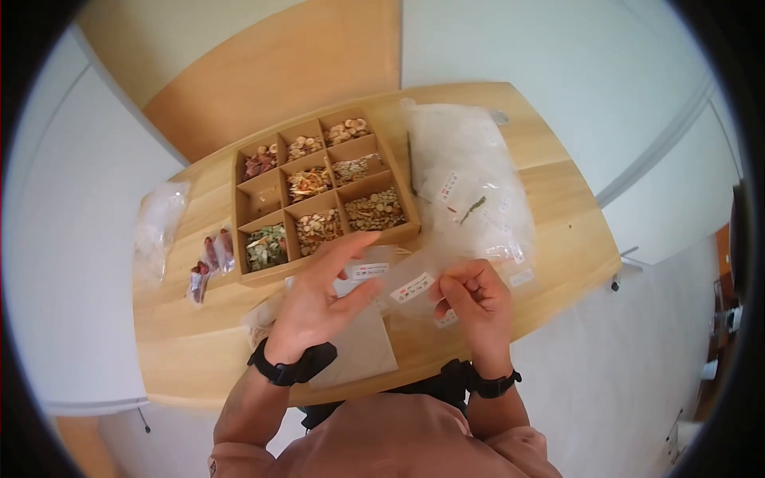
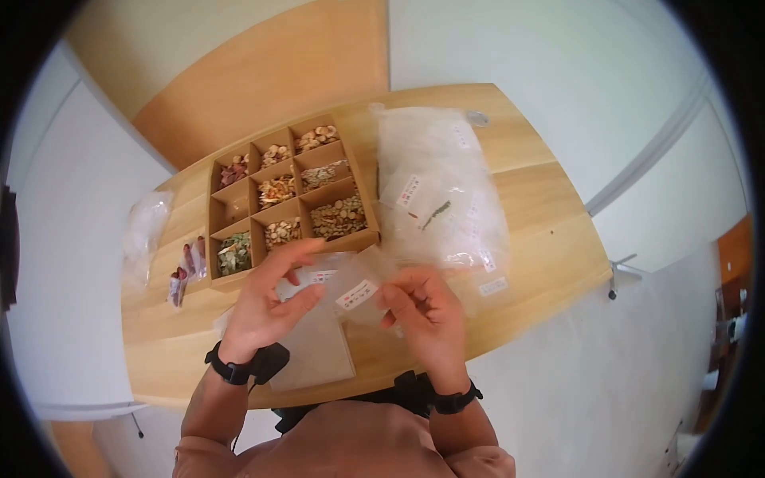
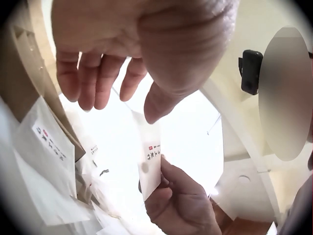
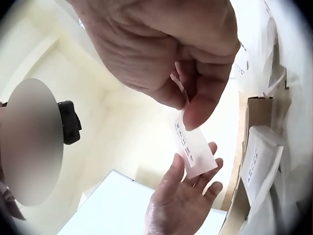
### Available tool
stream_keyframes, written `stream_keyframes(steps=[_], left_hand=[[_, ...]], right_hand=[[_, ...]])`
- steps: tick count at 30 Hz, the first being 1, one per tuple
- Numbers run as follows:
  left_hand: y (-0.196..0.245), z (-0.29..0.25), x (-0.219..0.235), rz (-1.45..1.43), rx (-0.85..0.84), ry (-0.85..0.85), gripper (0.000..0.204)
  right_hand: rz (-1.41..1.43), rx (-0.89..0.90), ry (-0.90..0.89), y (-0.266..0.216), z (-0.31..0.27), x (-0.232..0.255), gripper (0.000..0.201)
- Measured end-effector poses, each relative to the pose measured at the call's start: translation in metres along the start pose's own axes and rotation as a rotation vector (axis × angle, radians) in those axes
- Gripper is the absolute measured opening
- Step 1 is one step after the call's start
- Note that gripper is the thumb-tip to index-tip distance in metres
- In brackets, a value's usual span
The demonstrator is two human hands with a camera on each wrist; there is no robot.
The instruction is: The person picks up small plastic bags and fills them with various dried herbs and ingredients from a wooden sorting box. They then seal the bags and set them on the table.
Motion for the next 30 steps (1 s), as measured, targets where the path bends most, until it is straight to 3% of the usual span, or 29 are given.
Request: stream_keyframes(steps=[5, 8, 15, 20, 23, 26, 27, 30], left_hand=[[-0.009, -0.006, 0.004, -0.147, 0.061, -0.182, 0.015], [-0.014, -0.012, 0.01, -0.196, 0.23, -0.203, 0.007], [-0.019, -0.023, 0.016, -0.225, 0.24, -0.112, 0.008], [-0.017, -0.033, 0.025, -0.142, 0.227, -0.089, 0.013], [-0.012, -0.036, 0.031, -0.013, 0.126, 0.038, 0.028], [0.012, -0.041, 0.042, 0.369, -0.162, 0.196, 0.051], [0.014, -0.046, 0.042, 0.375, -0.17, 0.185, 0.058], [0.014, -0.062, 0.04, 0.382, -0.174, 0.152, 0.077]], right_hand=[[0.028, -0.045, -0.09, 0.001, 0.005, -0.021, 0.008], [-0.03, -0.03, -0.144, -0.001, 0.008, -0.025, 0.007], [-0.199, -0.006, -0.306, 0.001, 0.019, -0.038, 0.011], [-0.49, 0.038, -0.509, -0.003, 0.024, -0.05, 0.017], [-0.516, 0.018, -0.526, 0.0, 0.022, -0.056, 0.02], [-0.463, -0.026, -0.473, -0.005, 0.021, -0.063, 0.025], [-0.439, -0.042, -0.451, -0.007, 0.02, -0.066, 0.027], [-0.634, 0.209, -0.64, -0.005, 0.009, -0.077, 0.033]])
Point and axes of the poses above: each hand's wrist, its own z-axis towards the middle knuckle, its own x-axis out of the back of the hand, y = z × x, the point moved 4 cm from there along z, towards the middle knuckle, and after that the axes turned 1 degree about z, right-handed, at the moved point
